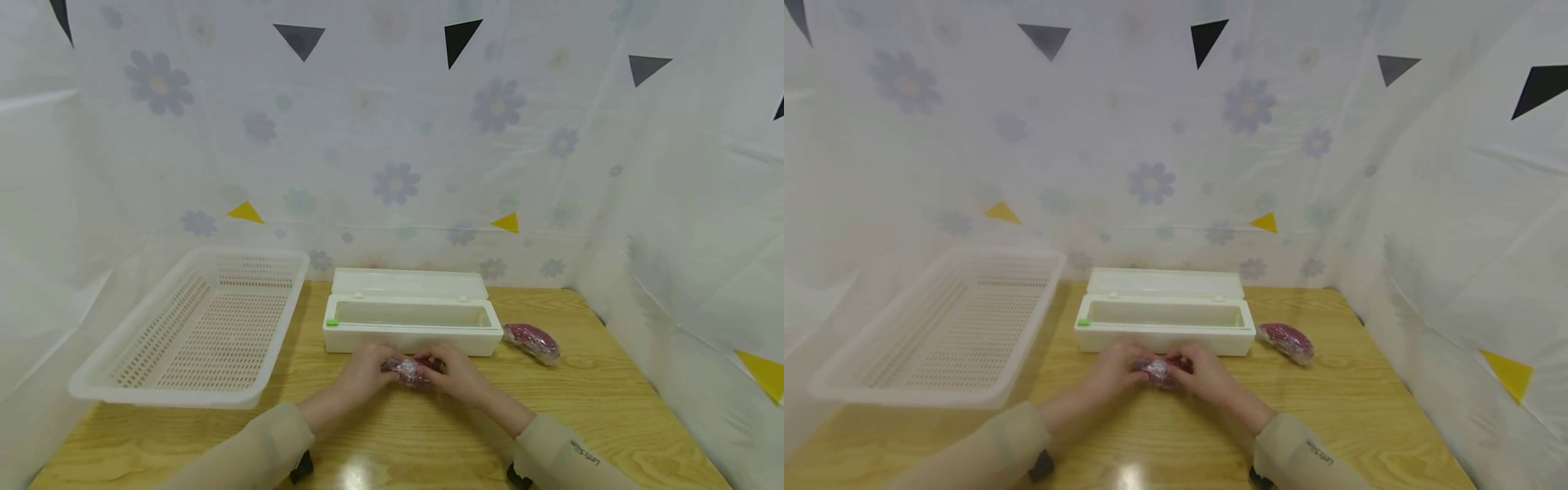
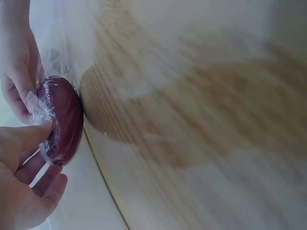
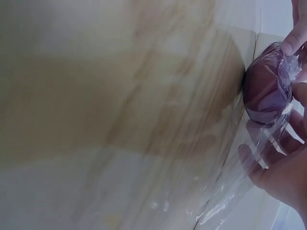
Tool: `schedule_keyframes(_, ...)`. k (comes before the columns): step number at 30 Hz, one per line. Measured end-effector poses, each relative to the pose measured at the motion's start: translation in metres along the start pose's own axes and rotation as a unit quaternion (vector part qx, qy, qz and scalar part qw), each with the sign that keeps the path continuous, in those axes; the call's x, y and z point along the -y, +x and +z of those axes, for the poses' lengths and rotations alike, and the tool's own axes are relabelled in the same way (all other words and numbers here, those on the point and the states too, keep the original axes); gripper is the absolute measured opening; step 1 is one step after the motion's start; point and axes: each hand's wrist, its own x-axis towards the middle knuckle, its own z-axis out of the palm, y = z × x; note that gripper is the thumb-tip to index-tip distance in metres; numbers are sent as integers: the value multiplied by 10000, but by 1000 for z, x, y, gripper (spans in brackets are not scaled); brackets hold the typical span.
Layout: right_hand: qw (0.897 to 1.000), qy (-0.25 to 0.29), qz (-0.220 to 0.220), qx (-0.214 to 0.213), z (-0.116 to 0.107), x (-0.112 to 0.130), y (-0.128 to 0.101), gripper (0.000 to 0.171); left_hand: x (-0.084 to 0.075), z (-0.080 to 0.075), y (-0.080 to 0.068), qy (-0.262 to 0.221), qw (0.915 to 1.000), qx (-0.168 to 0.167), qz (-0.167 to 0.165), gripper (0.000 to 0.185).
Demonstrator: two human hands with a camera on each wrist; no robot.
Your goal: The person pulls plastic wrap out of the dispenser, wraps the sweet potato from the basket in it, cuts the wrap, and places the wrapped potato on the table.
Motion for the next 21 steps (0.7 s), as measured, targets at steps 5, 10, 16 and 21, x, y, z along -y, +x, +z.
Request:
schedule_keyframes(5, 9997, -96, -216, 35, -2, -2, -1, 20, 2, -3, 1, -90, 9994, 279, 158, 28)
schedule_keyframes(10, 9996, -102, -262, 66, -3, -3, -1, 21, 4, -7, 2, -9, 9980, 621, 122, 36)
schedule_keyframes(16, 9997, -112, -177, 125, -4, -2, 0, 21, 4, -6, 4, 109, 9973, 714, 154, 40)
schedule_keyframes(21, 9993, -289, -159, 151, -4, 2, 1, 24, 4, -4, 5, 97, 9978, 628, 170, 36)
